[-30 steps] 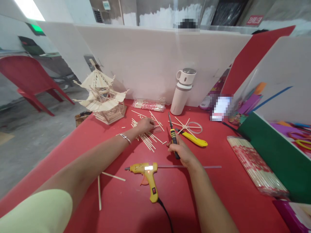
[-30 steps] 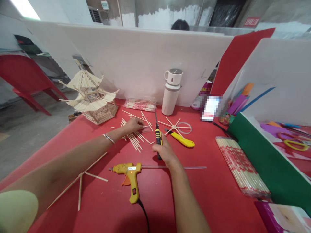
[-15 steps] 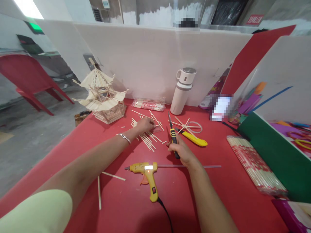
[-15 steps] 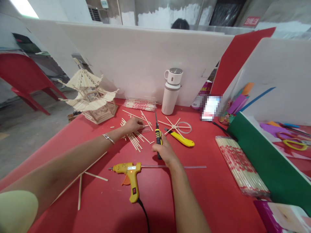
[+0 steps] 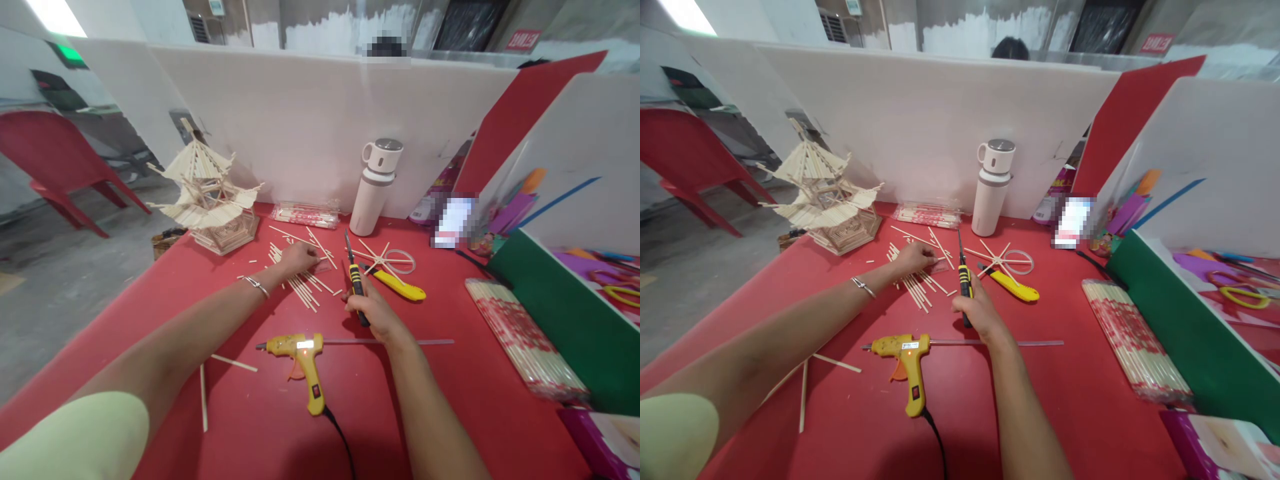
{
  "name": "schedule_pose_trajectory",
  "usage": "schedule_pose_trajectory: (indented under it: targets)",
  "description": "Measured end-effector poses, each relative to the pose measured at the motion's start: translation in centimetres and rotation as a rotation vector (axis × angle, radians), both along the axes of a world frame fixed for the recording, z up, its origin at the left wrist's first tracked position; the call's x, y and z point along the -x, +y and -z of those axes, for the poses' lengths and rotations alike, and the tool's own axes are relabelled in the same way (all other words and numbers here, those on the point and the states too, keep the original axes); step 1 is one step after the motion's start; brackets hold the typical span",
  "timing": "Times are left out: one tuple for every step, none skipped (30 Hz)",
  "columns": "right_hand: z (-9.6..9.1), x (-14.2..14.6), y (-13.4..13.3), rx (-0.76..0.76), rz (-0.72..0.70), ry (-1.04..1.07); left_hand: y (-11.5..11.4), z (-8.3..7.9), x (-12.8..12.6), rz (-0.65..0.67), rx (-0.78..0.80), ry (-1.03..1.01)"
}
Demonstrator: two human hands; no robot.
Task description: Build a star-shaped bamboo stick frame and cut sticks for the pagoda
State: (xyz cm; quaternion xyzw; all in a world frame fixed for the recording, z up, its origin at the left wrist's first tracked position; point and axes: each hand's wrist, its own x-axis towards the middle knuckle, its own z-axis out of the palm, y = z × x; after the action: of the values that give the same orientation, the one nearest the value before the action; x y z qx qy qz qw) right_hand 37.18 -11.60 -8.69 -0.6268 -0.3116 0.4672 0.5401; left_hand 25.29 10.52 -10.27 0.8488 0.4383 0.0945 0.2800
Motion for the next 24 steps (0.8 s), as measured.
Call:
schedule_pose_trajectory:
  targets:
    - [0.0,0.0,-0.01,-0.004,-0.001,0.002,-0.04,0.0,-0.01,-0.002,-0.003,0.005]
    - [0.0,-0.01,-0.02,-0.006,-0.003,0.006,-0.08,-0.01,-0.02,-0.004,-0.005,0.01]
    - [0.01,-0.02,-0.04,-0.009,-0.004,0.01,-0.12,-0.03,-0.03,-0.006,-0.008,0.014]
    - [0.01,-0.03,-0.06,-0.008,-0.004,0.009,-0.15,-0.05,-0.03,-0.006,-0.01,0.017]
    - [0.01,-0.04,-0.08,-0.005,-0.006,0.005,-0.18,-0.07,-0.04,-0.006,-0.012,0.019]
    - [0.01,-0.06,-0.1,-0.001,-0.007,0.001,-0.19,-0.08,-0.04,-0.006,-0.014,0.021]
    - [0.01,-0.07,-0.12,0.002,-0.011,-0.003,-0.18,-0.08,-0.04,-0.004,-0.016,0.022]
    - [0.0,-0.07,-0.13,0.004,-0.013,-0.006,-0.17,-0.06,-0.04,-0.002,-0.019,0.023]
    - [-0.01,-0.07,-0.14,0.004,-0.016,-0.008,-0.14,-0.03,-0.03,-0.001,-0.021,0.022]
    - [-0.02,-0.07,-0.15,0.001,-0.015,-0.008,-0.1,0.01,-0.02,0.001,-0.023,0.021]
    - [-0.02,-0.06,-0.14,-0.005,-0.015,-0.005,-0.07,0.05,-0.01,0.002,-0.024,0.02]
    - [-0.01,-0.06,-0.13,-0.008,-0.015,-0.001,-0.04,0.1,0.0,0.002,-0.025,0.019]
    - [0.0,-0.05,-0.11,-0.011,-0.015,0.004,-0.02,0.14,0.01,0.003,-0.025,0.018]
    - [0.03,-0.05,-0.09,-0.013,-0.014,0.011,-0.01,0.17,0.02,0.003,-0.025,0.018]
    - [0.07,-0.06,-0.07,-0.015,-0.013,0.016,-0.01,0.19,0.02,0.003,-0.025,0.017]
    - [0.11,-0.06,-0.05,-0.015,-0.014,0.019,-0.02,0.19,0.02,0.003,-0.026,0.017]
    - [0.16,-0.08,-0.03,-0.016,-0.015,0.019,-0.04,0.19,0.02,0.004,-0.028,0.018]
    - [0.2,-0.1,-0.02,-0.017,-0.017,0.017,-0.07,0.17,0.01,0.004,-0.03,0.018]
    - [0.24,-0.11,-0.02,-0.016,-0.018,0.014,-0.09,0.16,0.01,0.004,-0.031,0.02]
    - [0.27,-0.13,-0.03,-0.014,-0.018,0.01,-0.11,0.14,0.0,0.004,-0.032,0.023]
    - [0.29,-0.14,-0.04,-0.012,-0.017,0.006,-0.13,0.13,0.0,0.003,-0.033,0.027]
    - [0.3,-0.14,-0.05,-0.012,-0.017,0.005,-0.14,0.13,0.0,0.001,-0.033,0.03]
    - [0.3,-0.14,-0.07,-0.012,-0.015,0.005,-0.14,0.14,0.0,-0.001,-0.033,0.033]
    - [0.29,-0.13,-0.1,-0.014,-0.015,0.008,-0.13,0.16,0.01,-0.003,-0.034,0.035]
